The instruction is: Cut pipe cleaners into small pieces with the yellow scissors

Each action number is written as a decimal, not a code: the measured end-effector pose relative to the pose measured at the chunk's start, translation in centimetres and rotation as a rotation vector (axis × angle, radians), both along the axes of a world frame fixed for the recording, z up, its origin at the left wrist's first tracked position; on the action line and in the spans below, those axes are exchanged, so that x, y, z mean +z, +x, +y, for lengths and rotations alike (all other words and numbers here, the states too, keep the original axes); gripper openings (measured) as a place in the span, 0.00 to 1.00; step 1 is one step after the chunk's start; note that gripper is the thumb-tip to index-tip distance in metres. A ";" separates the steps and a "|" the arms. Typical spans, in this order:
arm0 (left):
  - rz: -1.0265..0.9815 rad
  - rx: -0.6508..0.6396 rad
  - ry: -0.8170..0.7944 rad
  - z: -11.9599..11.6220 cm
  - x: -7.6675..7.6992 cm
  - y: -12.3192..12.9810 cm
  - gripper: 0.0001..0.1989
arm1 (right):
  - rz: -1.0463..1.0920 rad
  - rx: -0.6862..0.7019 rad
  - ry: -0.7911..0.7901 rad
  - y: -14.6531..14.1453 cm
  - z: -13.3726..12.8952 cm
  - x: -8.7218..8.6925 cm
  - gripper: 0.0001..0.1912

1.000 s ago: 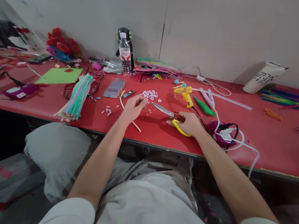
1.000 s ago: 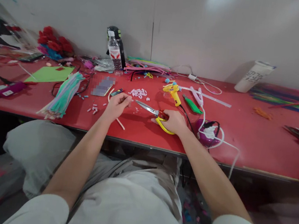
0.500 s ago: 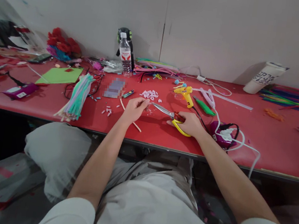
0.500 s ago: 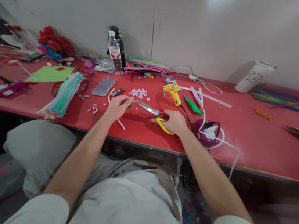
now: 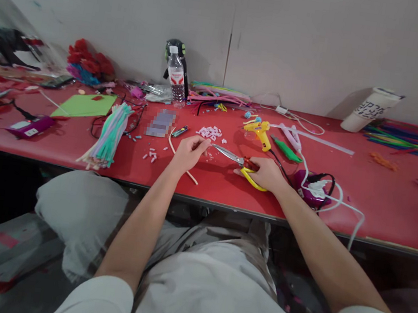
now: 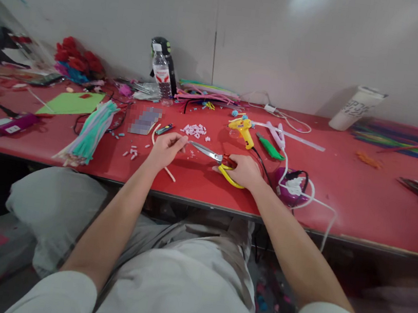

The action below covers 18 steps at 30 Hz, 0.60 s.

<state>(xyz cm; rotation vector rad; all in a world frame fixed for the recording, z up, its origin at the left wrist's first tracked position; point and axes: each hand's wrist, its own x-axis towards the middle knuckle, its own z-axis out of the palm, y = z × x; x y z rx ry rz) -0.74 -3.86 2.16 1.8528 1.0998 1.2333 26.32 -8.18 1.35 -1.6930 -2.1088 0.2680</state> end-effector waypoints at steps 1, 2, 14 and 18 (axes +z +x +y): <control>0.002 -0.001 0.000 0.0 0.0 0.0 0.20 | -0.002 0.001 0.000 0.0 0.0 0.0 0.29; 0.005 -0.001 0.001 0.0 0.0 0.0 0.19 | -0.003 0.001 0.000 0.0 0.1 0.0 0.29; -0.005 -0.013 -0.007 0.0 0.0 -0.1 0.20 | -0.009 -0.038 -0.032 0.0 0.2 0.0 0.31; -0.015 -0.014 -0.010 0.1 -0.1 -0.1 0.20 | -0.001 -0.027 -0.040 0.1 0.0 0.1 0.32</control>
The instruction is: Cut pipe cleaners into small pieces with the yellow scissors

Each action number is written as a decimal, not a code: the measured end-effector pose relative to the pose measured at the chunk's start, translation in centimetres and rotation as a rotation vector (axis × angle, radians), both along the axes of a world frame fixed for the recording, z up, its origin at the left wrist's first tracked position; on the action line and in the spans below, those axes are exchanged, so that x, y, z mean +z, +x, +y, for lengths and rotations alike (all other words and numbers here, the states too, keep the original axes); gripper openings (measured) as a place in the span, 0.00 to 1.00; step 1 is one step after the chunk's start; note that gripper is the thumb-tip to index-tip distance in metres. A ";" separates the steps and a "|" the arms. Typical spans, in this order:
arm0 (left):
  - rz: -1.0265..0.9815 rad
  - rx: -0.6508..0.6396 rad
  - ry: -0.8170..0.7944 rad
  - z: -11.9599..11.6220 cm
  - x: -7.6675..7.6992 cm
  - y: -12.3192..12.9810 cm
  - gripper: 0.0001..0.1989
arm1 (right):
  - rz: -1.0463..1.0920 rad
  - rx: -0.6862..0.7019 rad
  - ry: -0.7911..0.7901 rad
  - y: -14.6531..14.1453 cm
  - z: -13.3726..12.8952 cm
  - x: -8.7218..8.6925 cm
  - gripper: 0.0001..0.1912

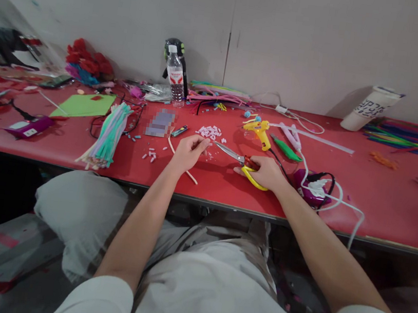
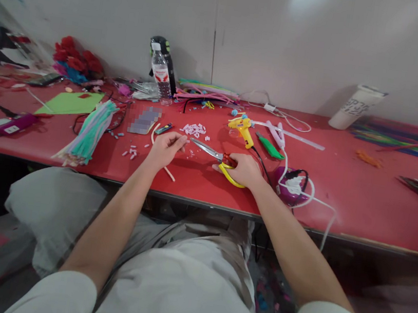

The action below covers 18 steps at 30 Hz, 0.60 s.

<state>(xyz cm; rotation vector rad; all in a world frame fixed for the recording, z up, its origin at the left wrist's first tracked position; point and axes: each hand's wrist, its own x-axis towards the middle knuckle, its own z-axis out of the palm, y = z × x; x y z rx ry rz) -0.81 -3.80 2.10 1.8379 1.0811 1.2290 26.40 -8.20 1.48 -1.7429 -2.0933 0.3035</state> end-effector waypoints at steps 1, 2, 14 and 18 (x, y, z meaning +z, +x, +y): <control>0.004 0.000 0.004 0.0 0.0 0.0 0.20 | 0.001 0.004 0.002 0.0 0.0 0.0 0.32; 0.008 0.000 0.007 0.0 0.0 0.0 0.19 | 0.003 0.010 0.006 0.0 -0.1 0.0 0.32; 0.015 0.002 0.016 0.2 -0.2 0.0 0.19 | -0.002 0.024 0.009 -0.2 0.0 0.1 0.32; 0.015 -0.004 0.017 0.2 -0.2 0.0 0.19 | -0.003 0.029 0.021 -0.1 0.1 0.0 0.32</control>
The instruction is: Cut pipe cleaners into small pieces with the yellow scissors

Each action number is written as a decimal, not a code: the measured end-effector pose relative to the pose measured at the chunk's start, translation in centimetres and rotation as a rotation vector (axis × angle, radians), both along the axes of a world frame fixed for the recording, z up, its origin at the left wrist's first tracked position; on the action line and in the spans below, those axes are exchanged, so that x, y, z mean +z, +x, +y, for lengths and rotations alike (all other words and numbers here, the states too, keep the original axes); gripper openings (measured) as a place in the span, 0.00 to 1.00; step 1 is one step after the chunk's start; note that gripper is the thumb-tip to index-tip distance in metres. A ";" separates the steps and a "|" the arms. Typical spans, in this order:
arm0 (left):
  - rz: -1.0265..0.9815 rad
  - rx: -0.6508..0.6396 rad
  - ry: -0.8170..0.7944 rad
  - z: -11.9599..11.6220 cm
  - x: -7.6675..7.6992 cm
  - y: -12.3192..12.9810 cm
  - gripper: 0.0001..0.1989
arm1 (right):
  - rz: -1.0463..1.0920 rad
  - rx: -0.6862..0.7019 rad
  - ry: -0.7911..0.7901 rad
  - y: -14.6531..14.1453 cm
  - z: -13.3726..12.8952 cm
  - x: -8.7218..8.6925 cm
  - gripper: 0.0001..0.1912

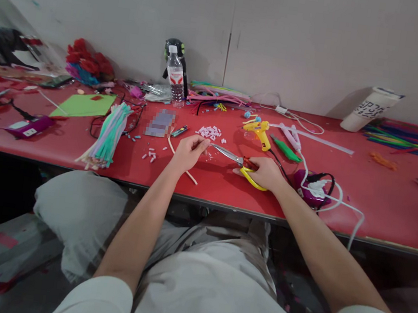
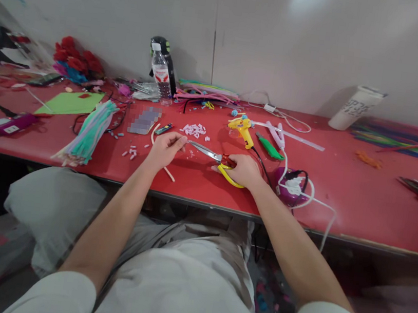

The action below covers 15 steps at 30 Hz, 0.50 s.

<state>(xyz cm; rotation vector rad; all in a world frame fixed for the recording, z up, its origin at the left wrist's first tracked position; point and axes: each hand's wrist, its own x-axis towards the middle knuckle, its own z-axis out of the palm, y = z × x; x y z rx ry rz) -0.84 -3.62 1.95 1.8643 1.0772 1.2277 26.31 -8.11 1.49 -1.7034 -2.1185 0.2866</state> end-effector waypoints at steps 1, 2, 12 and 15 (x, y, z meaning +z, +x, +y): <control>-0.003 -0.003 -0.002 0.0 0.0 0.0 0.19 | -0.006 0.000 0.003 0.0 0.0 0.0 0.32; -0.004 -0.005 -0.003 0.0 0.0 0.0 0.19 | -0.014 -0.001 0.004 0.0 0.1 -0.1 0.32; -0.006 -0.005 -0.003 0.0 0.0 0.0 0.20 | -0.010 -0.049 -0.008 0.1 0.3 -0.2 0.32; -0.009 -0.005 -0.008 0.0 -0.1 0.0 0.20 | 0.006 -0.038 -0.016 0.1 0.0 0.0 0.32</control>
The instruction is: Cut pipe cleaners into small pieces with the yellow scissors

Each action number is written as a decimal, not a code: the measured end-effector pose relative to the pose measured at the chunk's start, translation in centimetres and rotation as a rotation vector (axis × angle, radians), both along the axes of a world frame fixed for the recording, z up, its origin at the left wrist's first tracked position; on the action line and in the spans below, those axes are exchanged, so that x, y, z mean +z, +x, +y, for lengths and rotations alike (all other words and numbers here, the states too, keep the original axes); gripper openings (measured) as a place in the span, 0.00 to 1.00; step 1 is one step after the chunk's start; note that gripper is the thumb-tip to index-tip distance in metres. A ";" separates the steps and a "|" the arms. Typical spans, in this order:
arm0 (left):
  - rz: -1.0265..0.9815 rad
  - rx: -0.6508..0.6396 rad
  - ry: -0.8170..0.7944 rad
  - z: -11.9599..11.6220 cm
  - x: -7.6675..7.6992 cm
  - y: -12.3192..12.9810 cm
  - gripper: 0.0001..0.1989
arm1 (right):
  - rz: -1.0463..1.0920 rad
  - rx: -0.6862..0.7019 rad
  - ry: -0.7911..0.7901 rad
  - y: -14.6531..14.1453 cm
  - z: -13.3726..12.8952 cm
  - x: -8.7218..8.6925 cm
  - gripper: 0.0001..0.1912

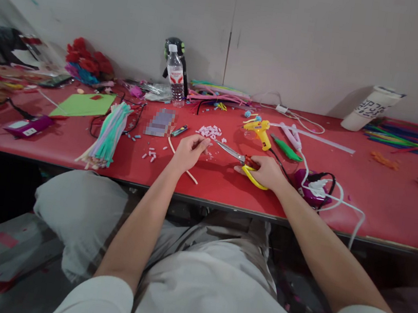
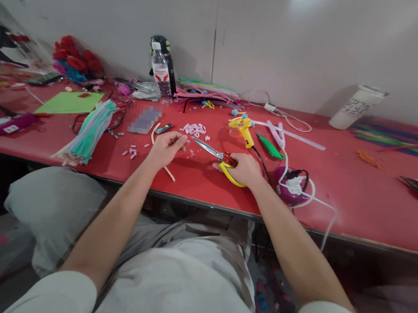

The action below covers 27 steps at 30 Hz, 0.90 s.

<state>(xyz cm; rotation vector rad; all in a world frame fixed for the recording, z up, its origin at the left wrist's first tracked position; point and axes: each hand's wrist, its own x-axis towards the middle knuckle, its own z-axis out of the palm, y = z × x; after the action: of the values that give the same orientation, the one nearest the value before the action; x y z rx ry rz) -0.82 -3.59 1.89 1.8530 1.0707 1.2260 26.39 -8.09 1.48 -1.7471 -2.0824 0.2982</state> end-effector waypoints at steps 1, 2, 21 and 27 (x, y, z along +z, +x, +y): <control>-0.001 0.000 -0.002 0.0 0.0 0.0 0.20 | 0.002 0.004 0.000 0.0 -0.1 0.1 0.32; -0.002 0.001 -0.004 0.0 0.0 0.0 0.20 | 0.002 0.008 -0.001 -0.1 -0.2 0.2 0.32; -0.025 -0.005 -0.026 -0.2 0.1 0.0 0.19 | -0.032 -0.025 0.017 0.0 0.3 -0.4 0.32; -0.025 0.010 -0.034 -0.3 0.1 0.1 0.21 | 0.006 0.014 0.009 -0.1 0.0 -0.2 0.31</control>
<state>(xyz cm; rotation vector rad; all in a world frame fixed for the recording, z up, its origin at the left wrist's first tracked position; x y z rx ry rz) -0.73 -3.84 2.00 1.8041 1.0824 1.2266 26.32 -8.11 1.29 -1.7251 -2.0887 0.2969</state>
